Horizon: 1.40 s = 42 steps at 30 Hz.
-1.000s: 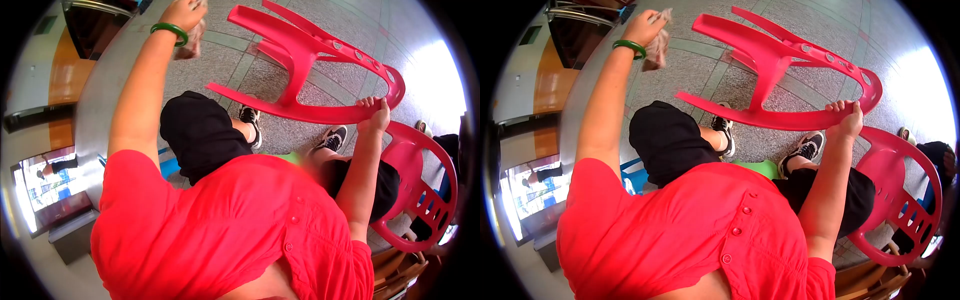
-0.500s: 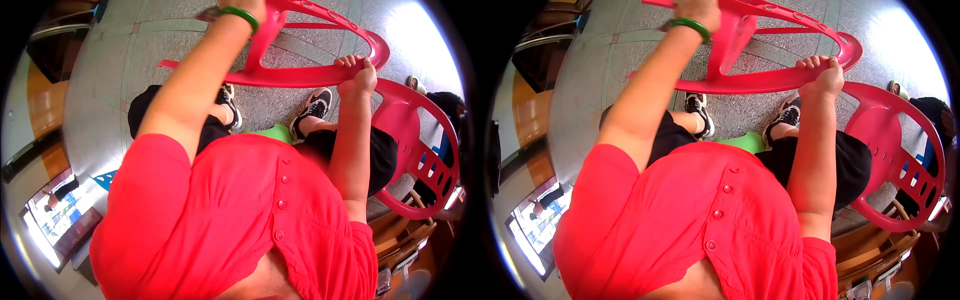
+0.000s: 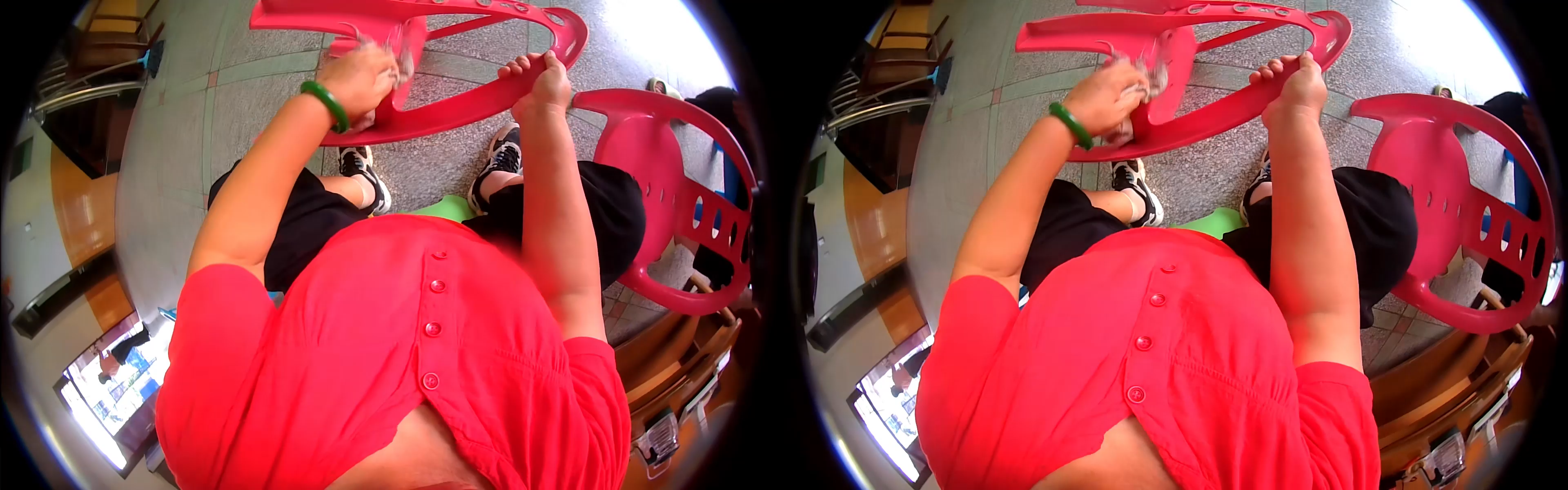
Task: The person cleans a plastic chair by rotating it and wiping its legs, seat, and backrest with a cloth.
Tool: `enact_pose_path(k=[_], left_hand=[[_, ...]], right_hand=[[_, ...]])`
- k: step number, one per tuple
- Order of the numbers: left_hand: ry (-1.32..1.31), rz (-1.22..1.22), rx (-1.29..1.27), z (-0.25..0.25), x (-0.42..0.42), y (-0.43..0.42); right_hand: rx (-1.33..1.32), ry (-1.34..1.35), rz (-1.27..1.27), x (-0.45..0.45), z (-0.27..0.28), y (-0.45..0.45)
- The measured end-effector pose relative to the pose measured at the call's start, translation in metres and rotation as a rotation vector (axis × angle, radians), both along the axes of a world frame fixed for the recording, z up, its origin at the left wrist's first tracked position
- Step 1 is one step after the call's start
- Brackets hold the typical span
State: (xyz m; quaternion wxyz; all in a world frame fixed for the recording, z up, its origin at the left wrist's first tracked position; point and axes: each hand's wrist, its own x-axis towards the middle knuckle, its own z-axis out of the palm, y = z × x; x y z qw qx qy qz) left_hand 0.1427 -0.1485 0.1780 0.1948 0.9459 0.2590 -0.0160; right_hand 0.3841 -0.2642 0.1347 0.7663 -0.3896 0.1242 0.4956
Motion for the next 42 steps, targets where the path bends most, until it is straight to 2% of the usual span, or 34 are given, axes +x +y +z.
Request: enact_pose_path(k=[2,3,5,8,10,11,13,14,17,18,21,25,27,29,31,32,34,35,38,39,41,42], left_hand=[[-0.103,0.005,-0.249,0.005,-0.005,-0.012],[-0.106,0.003,-0.252,0.01,-0.001,-0.017],[-0.154,0.318,-0.812,0.021,0.014,-0.027],[-0.41,0.143,-0.657,0.031,0.055,-0.037],[-0.518,-0.026,-0.415,0.022,0.087,-0.044],[-0.523,-0.174,-0.215,0.015,0.1,-0.049],[-0.171,-0.204,-0.171,0.003,0.109,-0.073],[-0.229,-0.207,-0.131,-0.006,0.106,-0.082],[-0.241,-0.216,-0.136,-0.001,0.087,-0.088],[-0.183,-0.228,-0.14,-0.003,0.077,-0.086],[-0.045,-0.248,-0.135,-0.013,0.03,-0.07],[0.367,-0.165,-0.132,0.009,-0.019,-0.047],[0.273,-0.084,-0.163,0.018,-0.022,-0.044],[-0.083,0.077,-0.337,0.034,-0.005,-0.042],[-0.211,0.211,-0.502,0.049,0.022,-0.047],[-0.226,0.216,-0.497,0.045,0.033,-0.047],[-0.565,0.037,-0.215,0.036,0.057,-0.044],[-0.568,0.026,-0.042,0.036,0.067,-0.049],[-0.345,-0.053,0.278,0.046,0.084,-0.073],[-0.342,-0.06,0.277,0.04,0.082,-0.076],[-0.399,-0.113,0.454,0.027,0.078,-0.081],[-0.312,-0.121,0.37,0.028,0.073,-0.081]], right_hand=[[-0.007,0.001,-0.012,0.001,0.001,0.001],[-0.002,0.018,-0.035,0.0,0.001,0.001],[-0.01,0.035,-0.048,-0.003,0.0,-0.001],[0.001,0.005,-0.051,-0.007,0.006,0.002],[-0.101,-0.119,-0.081,-0.009,0.012,0.004],[-0.101,-0.125,-0.079,-0.008,0.008,0.006],[-0.133,-0.183,-0.02,0.0,-0.009,0.004],[-0.081,-0.07,-0.024,0.004,-0.015,0.001],[-0.061,-0.053,-0.094,-0.004,-0.009,-0.005],[-0.035,0.058,-0.089,-0.006,-0.003,-0.008],[-0.069,0.047,-0.102,0.003,-0.01,-0.005],[0.032,-0.021,-0.024,-0.001,0.005,0.005],[0.053,0.001,-0.03,-0.005,0.018,0.012],[0.111,0.07,-0.003,-0.008,0.027,0.017],[0.162,0.092,0.013,-0.009,0.028,0.017],[0.212,0.165,0.024,-0.007,0.028,0.016],[0.231,0.254,0.008,-0.007,0.027,0.022],[0.233,0.255,0.019,-0.009,0.027,0.023],[0.235,0.268,0.003,-0.01,0.023,0.016],[0.235,0.271,-0.004,-0.011,0.02,0.014],[0.09,0.239,-0.064,-0.015,0.021,0.012],[0.068,0.244,-0.088,-0.021,0.03,0.01]])
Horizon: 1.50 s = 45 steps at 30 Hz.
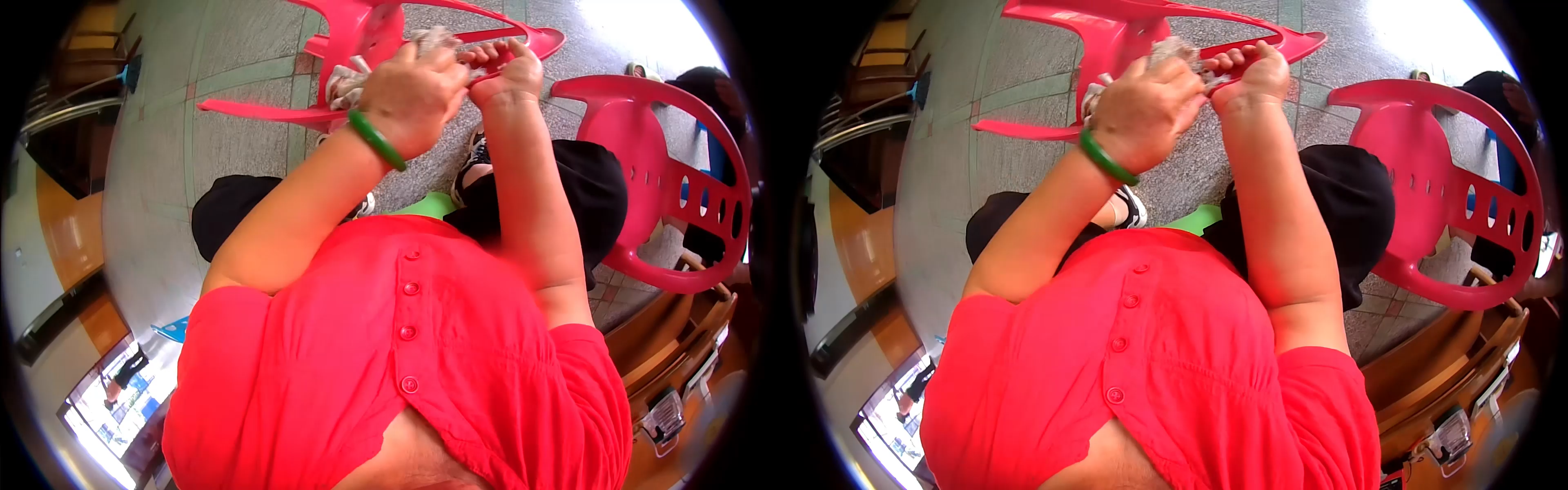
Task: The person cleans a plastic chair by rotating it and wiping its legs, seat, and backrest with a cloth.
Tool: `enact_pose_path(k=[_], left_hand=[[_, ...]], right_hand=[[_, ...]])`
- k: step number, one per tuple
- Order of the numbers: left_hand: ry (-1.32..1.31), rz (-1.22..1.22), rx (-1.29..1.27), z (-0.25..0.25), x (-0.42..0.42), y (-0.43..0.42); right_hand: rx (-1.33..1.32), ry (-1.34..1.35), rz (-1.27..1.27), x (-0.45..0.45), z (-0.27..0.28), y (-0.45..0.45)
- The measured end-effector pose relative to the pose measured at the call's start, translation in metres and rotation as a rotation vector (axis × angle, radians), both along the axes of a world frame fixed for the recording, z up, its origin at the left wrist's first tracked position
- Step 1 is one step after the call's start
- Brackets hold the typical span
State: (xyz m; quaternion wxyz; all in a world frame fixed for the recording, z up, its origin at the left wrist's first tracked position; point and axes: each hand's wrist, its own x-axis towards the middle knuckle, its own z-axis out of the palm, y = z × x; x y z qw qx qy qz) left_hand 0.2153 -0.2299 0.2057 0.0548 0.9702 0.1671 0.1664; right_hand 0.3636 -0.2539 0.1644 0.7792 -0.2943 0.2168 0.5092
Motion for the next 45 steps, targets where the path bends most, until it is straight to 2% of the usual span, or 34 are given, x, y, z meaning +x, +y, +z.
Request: enact_pose_path(k=[4,9,13,15,17,19,22,26,28,29,31,33,35,37,39,40,41,43,45], left_hand=[[0.087,0.061,0.009,0.005,-0.032,0.004],[0.154,0.063,-0.096,0.018,-0.039,0.007],[0.063,0.038,0.048,0.016,0.007,-0.008],[0.037,0.072,0.041,0.005,0.008,-0.011],[-0.079,-0.016,-0.006,-0.001,0.0,-0.006],[-0.042,0.014,0.038,0.005,-0.025,-0.002],[0.164,0.128,-0.026,-0.006,-0.083,0.008],[0.375,0.192,-0.085,-0.011,-0.154,0.037],[0.438,0.414,-0.246,-0.009,-0.172,0.052],[0.439,0.414,-0.253,-0.005,-0.17,0.058],[0.141,0.459,-0.423,0.012,-0.16,0.077],[-0.059,0.395,-0.399,0.019,-0.146,0.099],[-0.098,0.314,-0.352,0.023,-0.117,0.112],[-0.024,0.128,-0.027,0.019,-0.08,0.113],[0.234,0.084,0.249,-0.032,-0.07,0.117],[0.131,0.278,0.163,-0.042,-0.067,0.102],[0.133,0.278,0.163,-0.04,-0.07,0.095],[0.23,0.158,-0.099,-0.032,-0.08,0.087],[0.291,0.026,-0.079,-0.025,-0.098,0.072]], right_hand=[[0.072,0.103,-0.045,0.006,-0.012,-0.004],[0.043,0.017,-0.024,-0.001,-0.009,0.001],[0.066,-0.06,-0.015,-0.013,-0.008,0.003],[0.027,-0.037,0.014,-0.002,-0.008,0.0],[0.071,0.017,0.044,-0.001,-0.012,-0.005],[0.025,0.044,0.002,0.001,-0.008,-0.005],[0.054,0.031,-0.005,0.019,-0.012,-0.009],[0.042,-0.103,0.054,0.016,0.0,-0.007],[0.046,-0.167,0.082,0.015,0.004,-0.007],[0.039,-0.167,0.083,0.017,0.001,-0.008],[0.081,-0.177,0.117,0.02,-0.005,-0.007],[0.131,-0.162,0.129,0.025,-0.008,-0.005],[0.114,-0.129,0.1,0.025,-0.004,-0.004],[0.123,-0.12,0.086,0.022,0.002,-0.003],[0.008,-0.155,0.053,0.022,0.004,-0.003],[0.005,-0.156,0.054,0.026,0.002,-0.005],[-0.007,-0.113,0.039,0.03,-0.004,-0.008],[-0.03,-0.058,-0.001,0.036,-0.007,-0.012],[-0.075,-0.141,0.044,0.037,-0.002,-0.007]])
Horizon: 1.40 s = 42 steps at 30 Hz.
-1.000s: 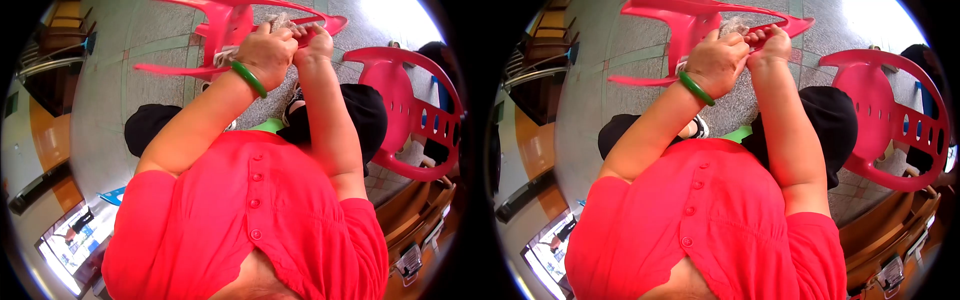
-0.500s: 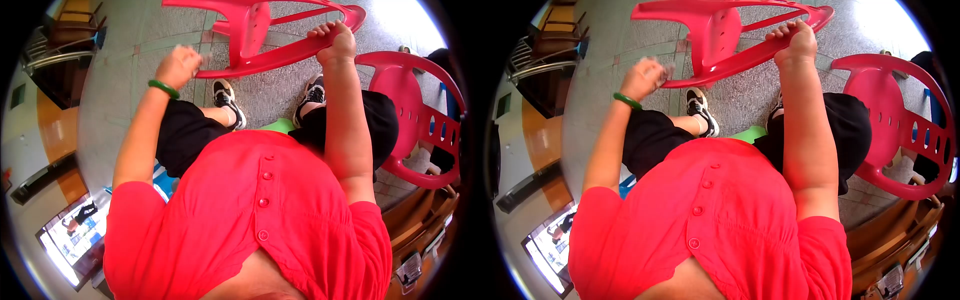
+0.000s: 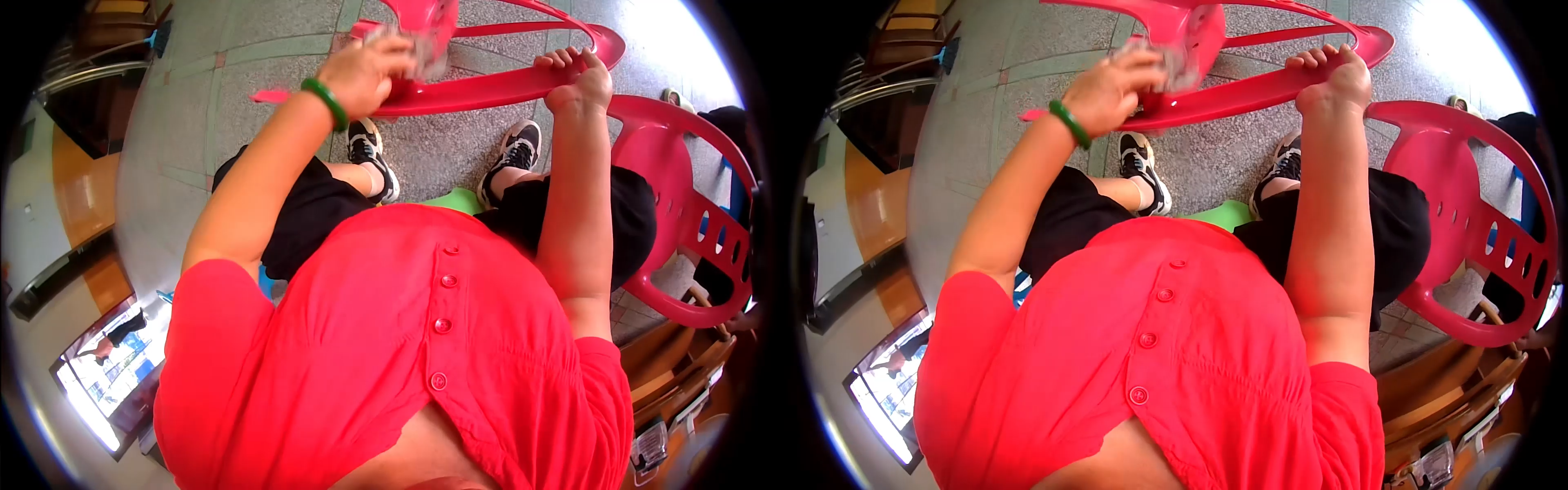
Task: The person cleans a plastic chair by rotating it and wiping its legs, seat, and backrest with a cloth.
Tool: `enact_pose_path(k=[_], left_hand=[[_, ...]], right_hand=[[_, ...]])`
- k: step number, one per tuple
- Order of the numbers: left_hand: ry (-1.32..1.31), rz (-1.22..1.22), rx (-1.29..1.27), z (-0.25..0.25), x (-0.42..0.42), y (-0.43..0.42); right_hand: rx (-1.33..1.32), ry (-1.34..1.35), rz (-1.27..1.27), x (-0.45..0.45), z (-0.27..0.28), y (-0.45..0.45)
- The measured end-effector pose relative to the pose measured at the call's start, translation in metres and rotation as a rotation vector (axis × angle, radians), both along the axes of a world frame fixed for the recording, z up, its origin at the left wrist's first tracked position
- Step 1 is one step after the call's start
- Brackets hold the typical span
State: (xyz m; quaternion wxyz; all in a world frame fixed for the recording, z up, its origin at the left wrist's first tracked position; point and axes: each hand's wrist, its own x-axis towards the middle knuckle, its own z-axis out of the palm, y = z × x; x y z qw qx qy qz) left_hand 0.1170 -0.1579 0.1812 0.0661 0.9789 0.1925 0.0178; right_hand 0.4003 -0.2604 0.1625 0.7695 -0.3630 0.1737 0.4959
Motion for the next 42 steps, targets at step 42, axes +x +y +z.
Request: enact_pose_path(k=[42], left_hand=[[0.043,0.314,0.178,-0.03,-0.014,-0.082]], right_hand=[[-0.011,-0.031,0.01,-0.001,-0.005,-0.008]])
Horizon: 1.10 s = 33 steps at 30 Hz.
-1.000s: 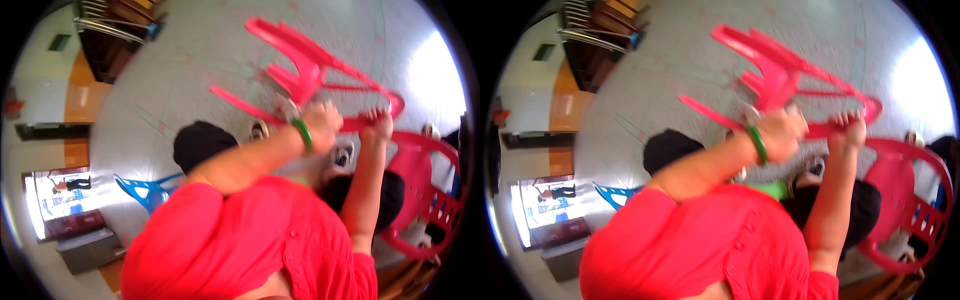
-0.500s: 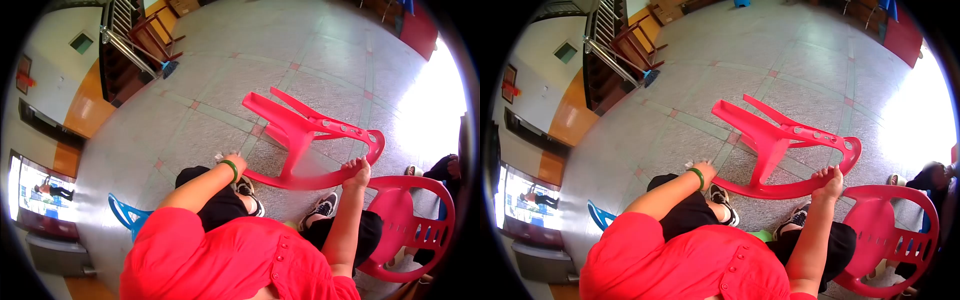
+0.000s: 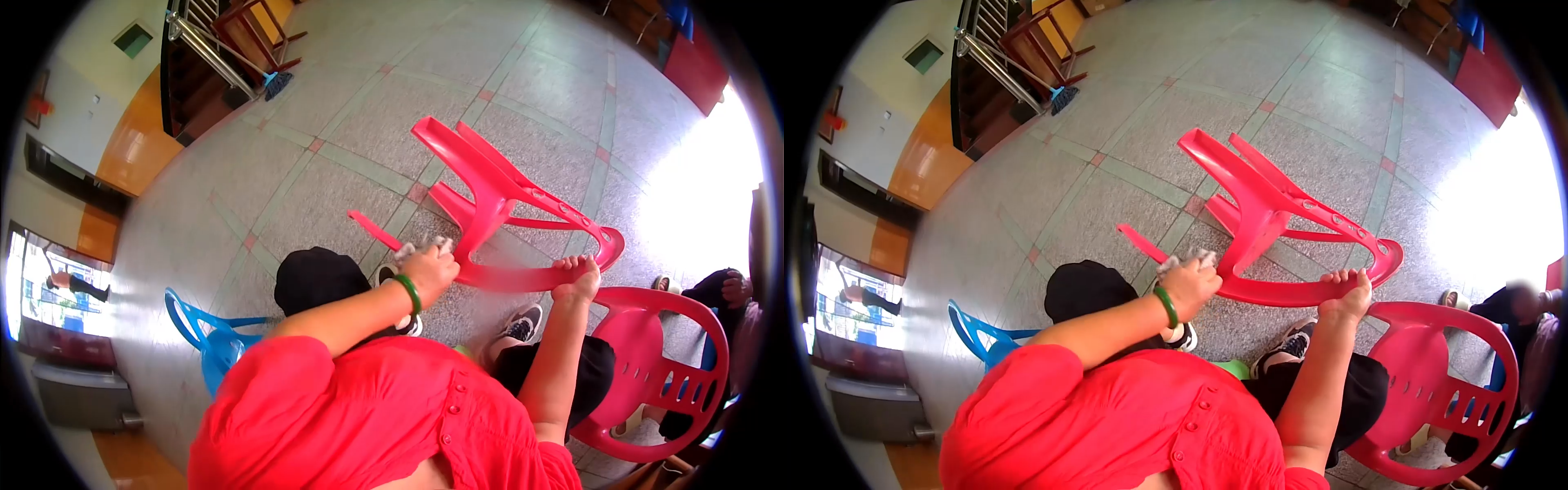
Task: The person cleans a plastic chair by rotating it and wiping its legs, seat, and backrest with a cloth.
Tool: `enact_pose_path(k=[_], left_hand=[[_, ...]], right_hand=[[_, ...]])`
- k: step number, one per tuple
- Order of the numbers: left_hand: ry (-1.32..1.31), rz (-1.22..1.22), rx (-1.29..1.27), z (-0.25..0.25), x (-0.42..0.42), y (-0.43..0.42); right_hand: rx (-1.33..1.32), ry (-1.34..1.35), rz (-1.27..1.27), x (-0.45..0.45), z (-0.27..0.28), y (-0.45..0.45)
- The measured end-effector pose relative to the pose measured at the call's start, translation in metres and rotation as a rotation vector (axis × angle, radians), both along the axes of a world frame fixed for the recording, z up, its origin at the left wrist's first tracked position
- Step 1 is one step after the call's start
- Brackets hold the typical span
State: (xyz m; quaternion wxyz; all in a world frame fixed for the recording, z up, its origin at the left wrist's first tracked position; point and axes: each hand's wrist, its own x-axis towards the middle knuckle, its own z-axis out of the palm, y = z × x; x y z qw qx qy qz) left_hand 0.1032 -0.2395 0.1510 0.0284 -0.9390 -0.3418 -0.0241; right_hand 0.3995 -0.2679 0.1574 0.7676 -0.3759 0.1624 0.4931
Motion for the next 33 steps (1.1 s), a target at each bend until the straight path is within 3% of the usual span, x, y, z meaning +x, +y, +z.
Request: enact_pose_path(k=[2,4,5,9,13,16,18,20,24,27,30,31,32,33], left_hand=[[0.0,-0.007,0.246,-0.003,-0.023,0.017],[0.124,0.032,0.23,0.018,-0.036,0.033],[0.128,0.061,0.081,0.019,-0.038,0.039],[0.074,-0.009,0.113,0.022,-0.028,0.049],[-0.004,-0.03,0.141,0.021,-0.005,0.046],[-0.045,-0.027,0.203,0.02,0.028,0.035],[-0.054,-0.01,0.269,0.009,0.043,0.028],[-0.051,-0.01,0.202,0.01,0.044,0.019],[-0.018,-0.083,0.077,-0.001,0.02,0.014],[0.206,-0.008,-0.119,0.003,-0.025,0.031],[0.099,-0.126,-0.187,-0.021,-0.102,0.069],[0.177,-0.036,-0.306,0.001,-0.112,0.074],[0.743,-0.041,-0.428,-0.001,-0.149,0.104],[0.759,0.151,-0.422,0.005,-0.169,0.113]], right_hand=[[0.003,0.008,-0.003,0.002,-0.002,-0.001],[-0.008,0.087,-0.043,0.006,0.0,0.002],[-0.008,0.088,-0.048,0.008,0.002,0.003],[0.262,0.007,-0.05,0.01,-0.004,0.007],[0.094,-0.124,0.014,-0.013,0.004,0.008],[0.242,-0.205,0.06,-0.025,-0.033,0.015],[0.059,-0.029,-0.047,-0.012,-0.031,0.016],[-0.029,0.053,-0.12,-0.006,-0.024,0.014],[-0.065,-0.086,-0.094,-0.005,-0.024,0.013],[-0.08,-0.128,-0.073,0.002,-0.03,0.013],[-0.104,-0.2,-0.052,0.001,-0.021,0.017],[-0.055,-0.213,-0.015,0.006,-0.022,0.02],[-0.007,-0.227,0.012,0.013,-0.024,0.021],[-0.009,-0.234,0.009,0.012,-0.022,0.024]])
